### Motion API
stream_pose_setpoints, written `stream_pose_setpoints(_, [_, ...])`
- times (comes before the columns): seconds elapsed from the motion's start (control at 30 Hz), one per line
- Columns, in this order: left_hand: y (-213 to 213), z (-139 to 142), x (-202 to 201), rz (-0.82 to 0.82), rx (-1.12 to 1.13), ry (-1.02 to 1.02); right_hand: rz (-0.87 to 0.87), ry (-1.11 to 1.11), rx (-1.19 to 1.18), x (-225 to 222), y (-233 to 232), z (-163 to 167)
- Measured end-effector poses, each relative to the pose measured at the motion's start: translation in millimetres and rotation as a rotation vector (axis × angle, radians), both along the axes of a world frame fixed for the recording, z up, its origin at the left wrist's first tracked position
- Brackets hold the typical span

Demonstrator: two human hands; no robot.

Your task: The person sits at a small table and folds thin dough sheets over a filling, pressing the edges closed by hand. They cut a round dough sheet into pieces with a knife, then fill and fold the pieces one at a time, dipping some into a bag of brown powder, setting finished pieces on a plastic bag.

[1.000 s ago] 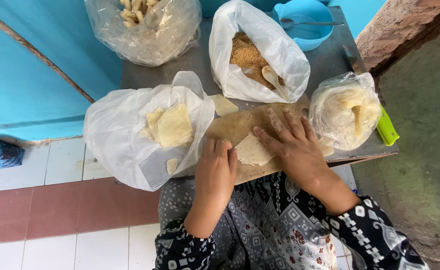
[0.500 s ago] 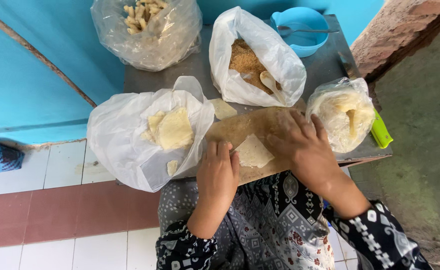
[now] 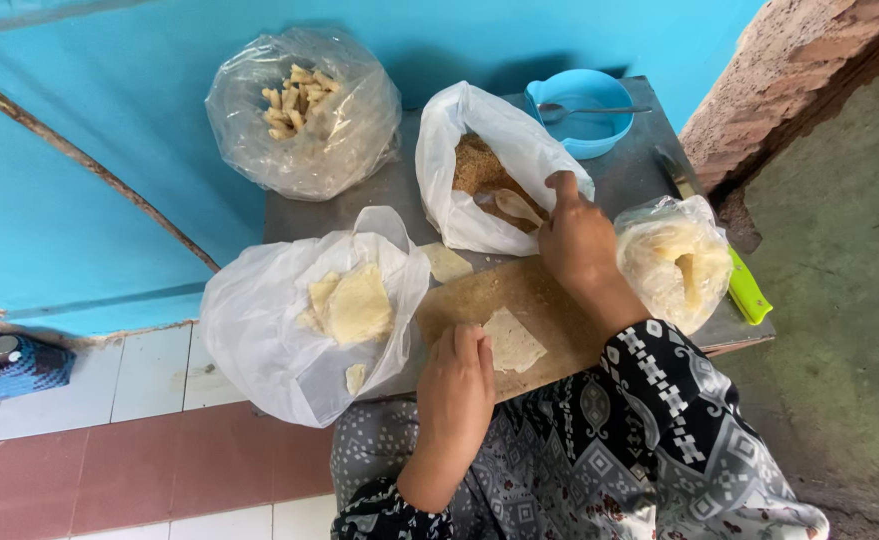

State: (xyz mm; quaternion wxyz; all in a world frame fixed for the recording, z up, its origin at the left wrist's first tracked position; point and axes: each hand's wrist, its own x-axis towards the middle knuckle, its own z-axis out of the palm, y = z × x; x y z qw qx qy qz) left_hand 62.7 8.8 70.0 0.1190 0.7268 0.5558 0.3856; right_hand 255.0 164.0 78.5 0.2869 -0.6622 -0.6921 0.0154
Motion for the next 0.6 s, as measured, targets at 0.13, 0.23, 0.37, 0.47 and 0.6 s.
stream_pose_setpoints(0.13, [0.0, -0.4, -2.8, 0.006, -0.029, -0.034, 0.067, 0.15, 0.065, -5.2, 16.8, 6.5])
stream_pose_setpoints(0.23, [0.0, 0.8, -4.6, 0.007, -0.102, -0.076, 0.153, 0.258, 0.112, -14.9, 30.3, 10.8])
stream_pose_setpoints(0.37, [1.0, 0.1, -6.3, -0.016, -0.077, -0.18, 0.151, 0.356, 0.065, -18.8, 33.7, 14.3])
stream_pose_setpoints(0.47, [0.8, -2.8, -7.7, -0.015, -0.059, -0.219, 0.122, 0.396, 0.13, -8.4, 25.6, 16.1])
stream_pose_setpoints(0.6, [2.0, -7.5, -8.3, -0.016, -0.088, -0.252, 0.096, 0.526, 0.067, 5.0, 15.0, 14.8])
